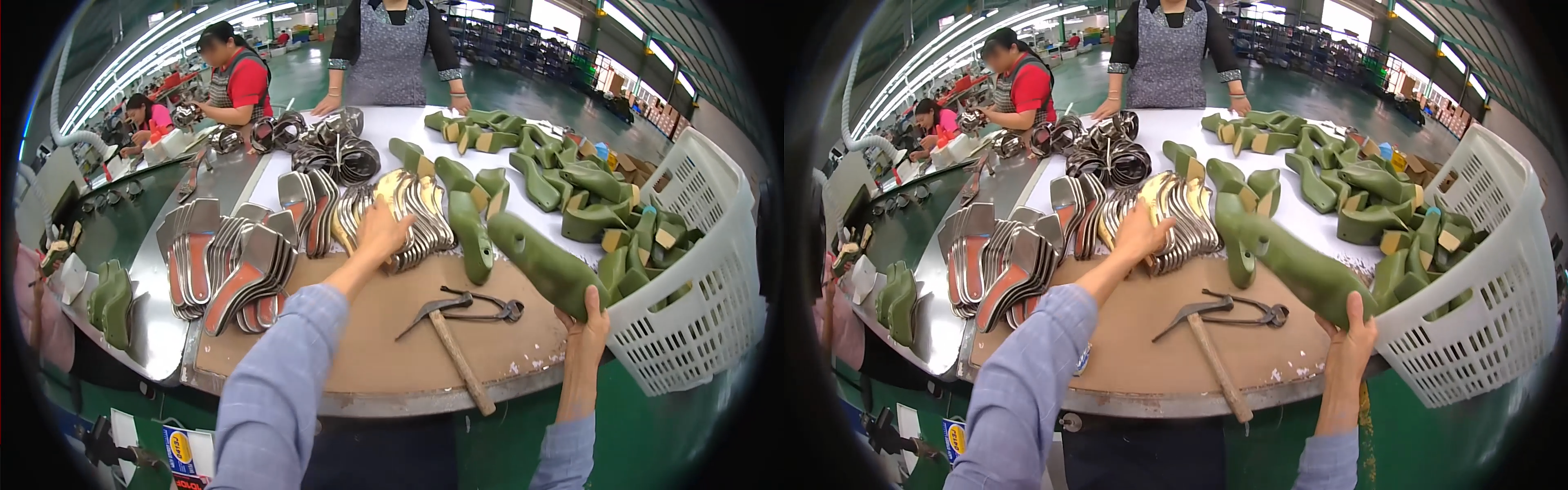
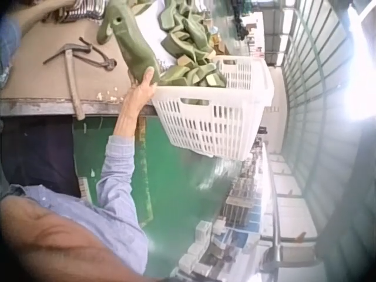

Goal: Assembling shoes by attaching soles to uppers using a hammer and lasts.

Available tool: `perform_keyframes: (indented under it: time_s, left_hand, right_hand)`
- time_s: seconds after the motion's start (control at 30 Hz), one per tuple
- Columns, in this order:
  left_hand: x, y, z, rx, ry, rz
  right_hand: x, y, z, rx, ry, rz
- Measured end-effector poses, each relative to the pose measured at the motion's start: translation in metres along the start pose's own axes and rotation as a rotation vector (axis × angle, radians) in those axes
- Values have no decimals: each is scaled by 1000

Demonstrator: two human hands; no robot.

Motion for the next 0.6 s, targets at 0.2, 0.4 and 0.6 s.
perform_keyframes:
  time_s: [0.2,0.4,0.6]
  left_hand:
    - [-4,-40,43,-240,330,-227]
    - [-103,1,-6,4,798,-282]
    - [-87,252,-2,-506,1168,453]
  right_hand:
    - [34,30,-5,41,-196,175]
    - [54,70,-26,281,-169,315]
    - [161,184,-6,-231,185,405]
Point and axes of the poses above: each hand's wrist, its own y-axis away from the middle knuckle, its own x-axis out of the palm, z = x × y, the point moved 10 cm from there along -y, towards the middle knuckle, and after that the axes turned 15 degrees about -z, right-handed, at the moved point
